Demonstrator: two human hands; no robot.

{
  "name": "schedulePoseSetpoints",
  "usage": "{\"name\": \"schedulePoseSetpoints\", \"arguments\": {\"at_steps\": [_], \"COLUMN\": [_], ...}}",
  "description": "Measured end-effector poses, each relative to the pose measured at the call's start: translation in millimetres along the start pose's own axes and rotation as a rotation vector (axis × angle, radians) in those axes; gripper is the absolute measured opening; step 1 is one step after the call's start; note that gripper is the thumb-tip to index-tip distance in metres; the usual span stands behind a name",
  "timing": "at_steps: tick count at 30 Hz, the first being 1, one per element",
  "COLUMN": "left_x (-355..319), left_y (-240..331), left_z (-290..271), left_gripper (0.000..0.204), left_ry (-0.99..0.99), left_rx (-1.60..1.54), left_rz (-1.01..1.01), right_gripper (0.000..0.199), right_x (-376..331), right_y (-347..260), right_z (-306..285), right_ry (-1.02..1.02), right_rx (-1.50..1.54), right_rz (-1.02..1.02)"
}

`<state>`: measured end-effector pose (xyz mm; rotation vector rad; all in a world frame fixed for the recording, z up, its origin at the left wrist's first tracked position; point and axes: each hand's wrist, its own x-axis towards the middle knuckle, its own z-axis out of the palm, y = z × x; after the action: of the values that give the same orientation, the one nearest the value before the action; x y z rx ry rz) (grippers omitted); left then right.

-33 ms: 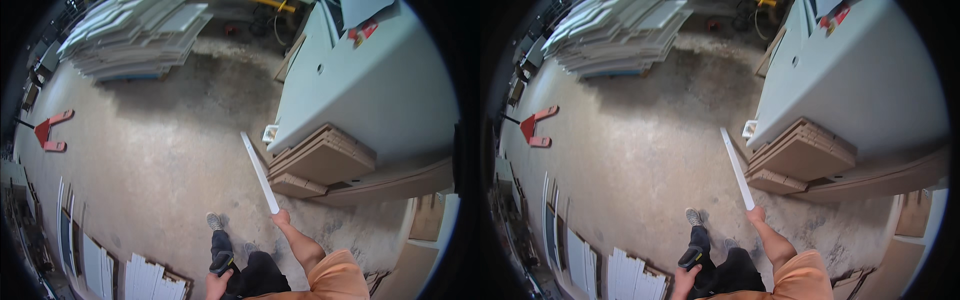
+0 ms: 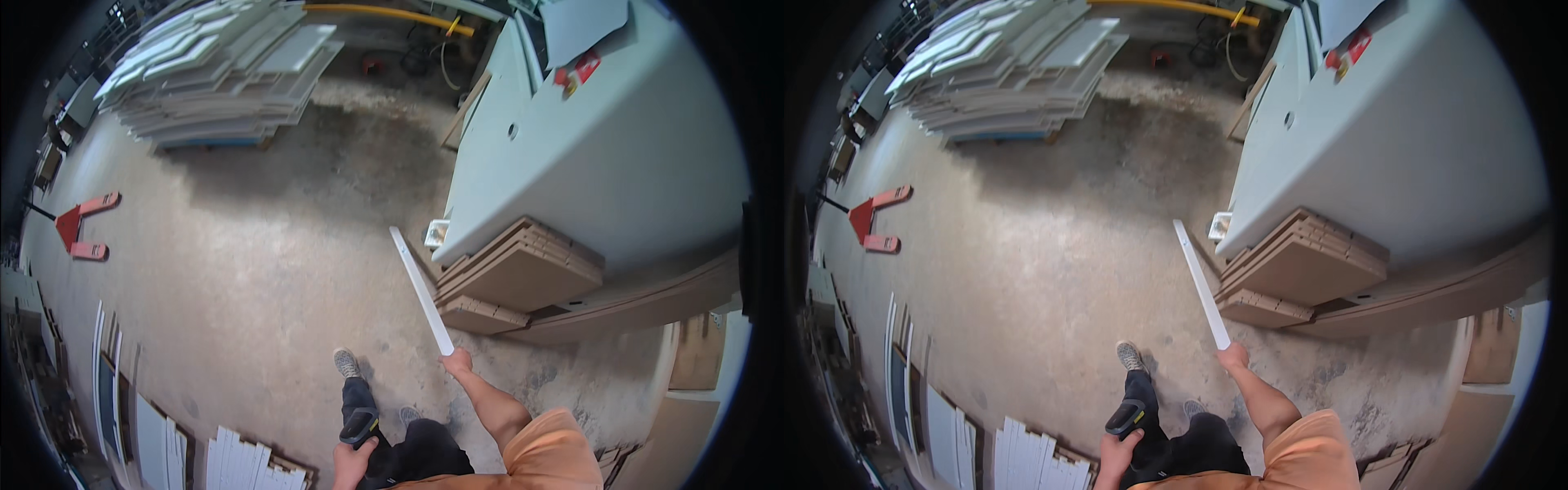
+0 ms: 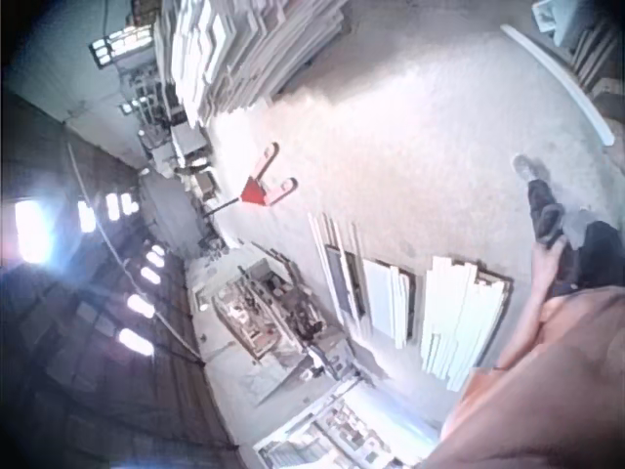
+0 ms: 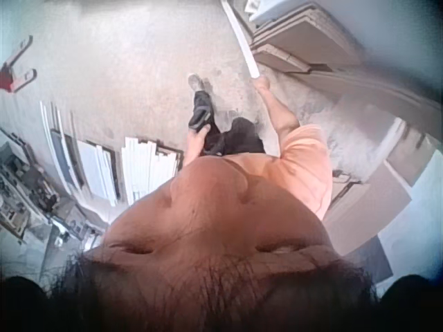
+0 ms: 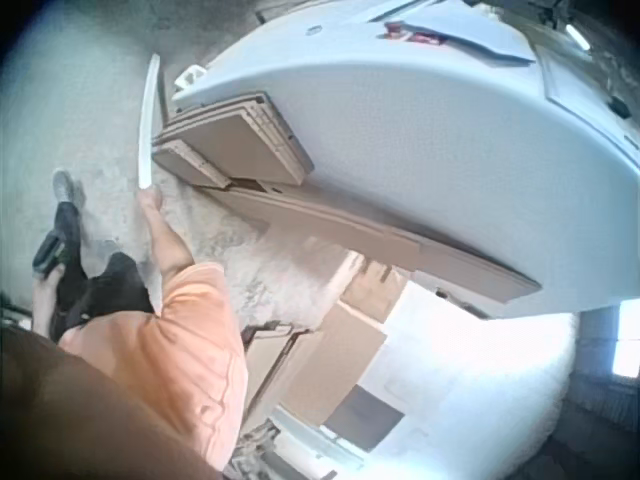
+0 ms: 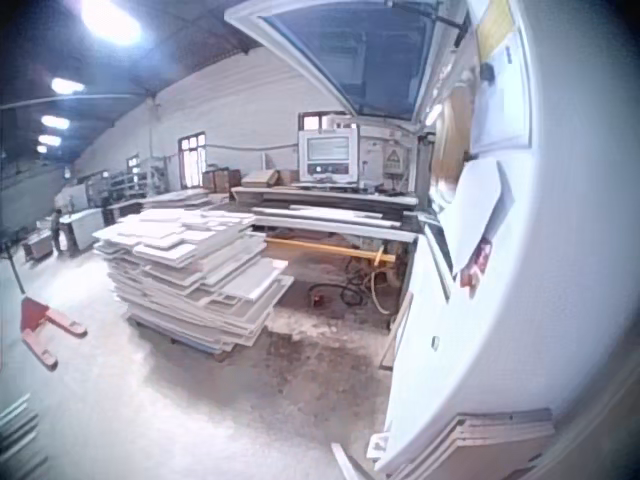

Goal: The person scans barcodes on white wooden planks with a handheld barcode scanner, then places each scanned plank into a stack on the floor. The person repeats this process for multiple planks in a workshop setting.

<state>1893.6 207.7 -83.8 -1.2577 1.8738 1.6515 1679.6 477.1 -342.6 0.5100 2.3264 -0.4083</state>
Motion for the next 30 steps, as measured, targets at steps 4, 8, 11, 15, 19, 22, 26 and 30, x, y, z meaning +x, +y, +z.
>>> {"name": "schedulePoseSetpoints", "arguments": {"at_steps": [4,8,11,15,19,22,26,30], "left_x": [69,136,181,238,292,319,349,405], "left_y": [98,208,288,372,423,466,531,614], "left_z": [-56,-108,-126,-120,-99,-89,-90,-97], "left_gripper": [0.038,0.031,0.025,0.023,0.021,0.023,0.019,0.022], "left_ry": [-0.010,0.002,-0.025,-0.104,-0.199,-0.160,-0.190,-0.122], "left_rx": [0.020,0.052,0.029,0.048,0.091,0.118,-0.140,-0.055], "left_rz": [0.255,0.469,0.451,0.550,0.525,0.515,0.389,0.418], "right_gripper": [0.046,0.050,0.049,0.048,0.043,0.041,0.041,0.041], "right_x": [-45,-110,-139,-111,-34,31,112,159], "right_y": [-36,-47,-76,-152,-233,-296,-376,-431], "right_z": [-50,-73,-76,-91,-133,-193,-289,-401], "right_ry": [0.181,0.415,0.409,0.522,0.599,0.561,0.630,0.643], "right_rx": [0.171,0.309,0.398,0.539,0.585,0.704,1.008,1.141], "right_rz": [-0.164,-0.247,-0.114,-0.149,-0.200,-0.244,-0.300,-0.183]}}
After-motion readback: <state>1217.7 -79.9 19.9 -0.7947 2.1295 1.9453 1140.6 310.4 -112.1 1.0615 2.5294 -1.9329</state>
